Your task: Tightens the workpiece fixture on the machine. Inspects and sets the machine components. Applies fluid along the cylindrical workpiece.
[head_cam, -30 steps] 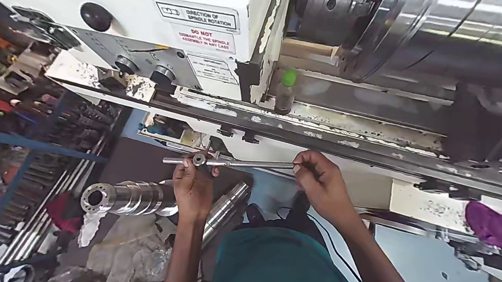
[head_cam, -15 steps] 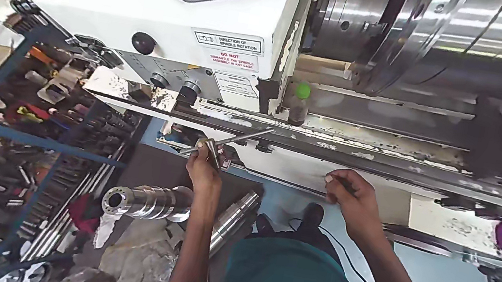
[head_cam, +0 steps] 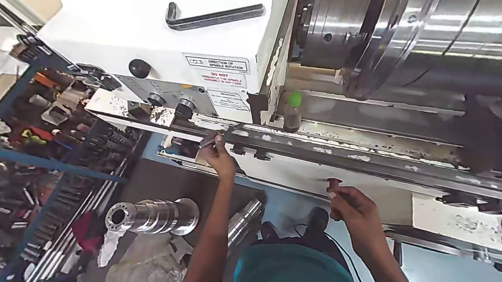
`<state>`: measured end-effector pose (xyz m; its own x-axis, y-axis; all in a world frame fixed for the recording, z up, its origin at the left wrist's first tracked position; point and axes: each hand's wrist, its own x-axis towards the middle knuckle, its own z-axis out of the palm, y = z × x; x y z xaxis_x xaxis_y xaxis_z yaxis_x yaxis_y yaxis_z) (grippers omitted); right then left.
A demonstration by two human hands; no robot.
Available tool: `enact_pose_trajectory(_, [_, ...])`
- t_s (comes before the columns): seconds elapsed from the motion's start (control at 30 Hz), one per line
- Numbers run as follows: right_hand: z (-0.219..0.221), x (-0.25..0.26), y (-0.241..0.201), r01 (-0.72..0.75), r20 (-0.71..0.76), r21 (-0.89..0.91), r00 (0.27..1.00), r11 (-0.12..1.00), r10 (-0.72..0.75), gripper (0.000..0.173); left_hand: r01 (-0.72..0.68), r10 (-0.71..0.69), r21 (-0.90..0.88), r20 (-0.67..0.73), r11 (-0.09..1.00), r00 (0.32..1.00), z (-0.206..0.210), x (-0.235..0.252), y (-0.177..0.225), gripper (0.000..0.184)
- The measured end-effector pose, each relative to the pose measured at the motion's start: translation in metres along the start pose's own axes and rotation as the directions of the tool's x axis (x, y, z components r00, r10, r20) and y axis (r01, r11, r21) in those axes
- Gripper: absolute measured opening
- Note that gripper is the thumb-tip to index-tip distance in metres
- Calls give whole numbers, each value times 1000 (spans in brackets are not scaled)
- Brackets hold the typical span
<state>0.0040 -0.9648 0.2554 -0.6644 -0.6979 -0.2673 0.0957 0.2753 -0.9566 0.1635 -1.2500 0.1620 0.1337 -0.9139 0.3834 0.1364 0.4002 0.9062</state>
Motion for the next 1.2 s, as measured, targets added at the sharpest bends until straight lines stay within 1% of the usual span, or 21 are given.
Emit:
enact_pose_trajectory(0.07, [3,2,2,-19,7,4,1000,1000,19,13,19,-19,-8,2,1000,1000,-4,-6,-12,24])
enact_pose_trajectory(0.1, [6,2,2,-32,18,5,999,999,32,13,45,-45,-23,4,999,999,-5,-7,-15,21])
enact_pose_trajectory(0.2, [12,2,3,-54,68,-2,996,999,54,13,187,-186,-27,31,982,982,-4,-4,-11,13])
enact_pose_trajectory(0.23, [14,2,4,-57,87,-6,995,998,57,13,209,-208,-21,43,978,977,-4,-4,-10,13])
enact_pose_trajectory(0.33, [18,4,4,-48,125,-20,991,999,50,14,213,-211,-28,69,977,975,-1,1,-13,21])
enact_pose_trajectory(0.43, [18,4,7,-44,137,-23,989,999,47,15,226,-226,15,35,974,973,6,5,-15,21])
enact_pose_trajectory(0.53, [14,5,12,-43,127,-11,991,999,44,15,269,-272,60,38,961,962,11,9,-10,24])
enact_pose_trajectory(0.6, [9,4,15,-57,116,-6,992,998,57,16,286,-288,75,26,955,957,11,10,-5,19])
enact_pose_trajectory(0.67, [4,3,18,-74,88,1,993,997,73,17,308,-312,90,36,947,949,11,10,0,19])
enact_pose_trajectory(0.9, [-3,0,25,-147,17,19,989,989,147,12,351,-351,12,25,936,936,8,20,-5,17])
enact_pose_trajectory(1.07, [-1,2,17,-171,22,20,985,985,170,12,343,-341,-29,55,939,939,4,21,-5,25])
enact_pose_trajectory(1.13, [1,3,15,-155,38,22,987,988,154,11,342,-340,-29,54,939,939,1,18,-2,32])
enact_pose_trajectory(1.2, [2,5,15,-139,56,26,989,990,137,11,370,-369,-23,38,929,929,-1,14,4,41])
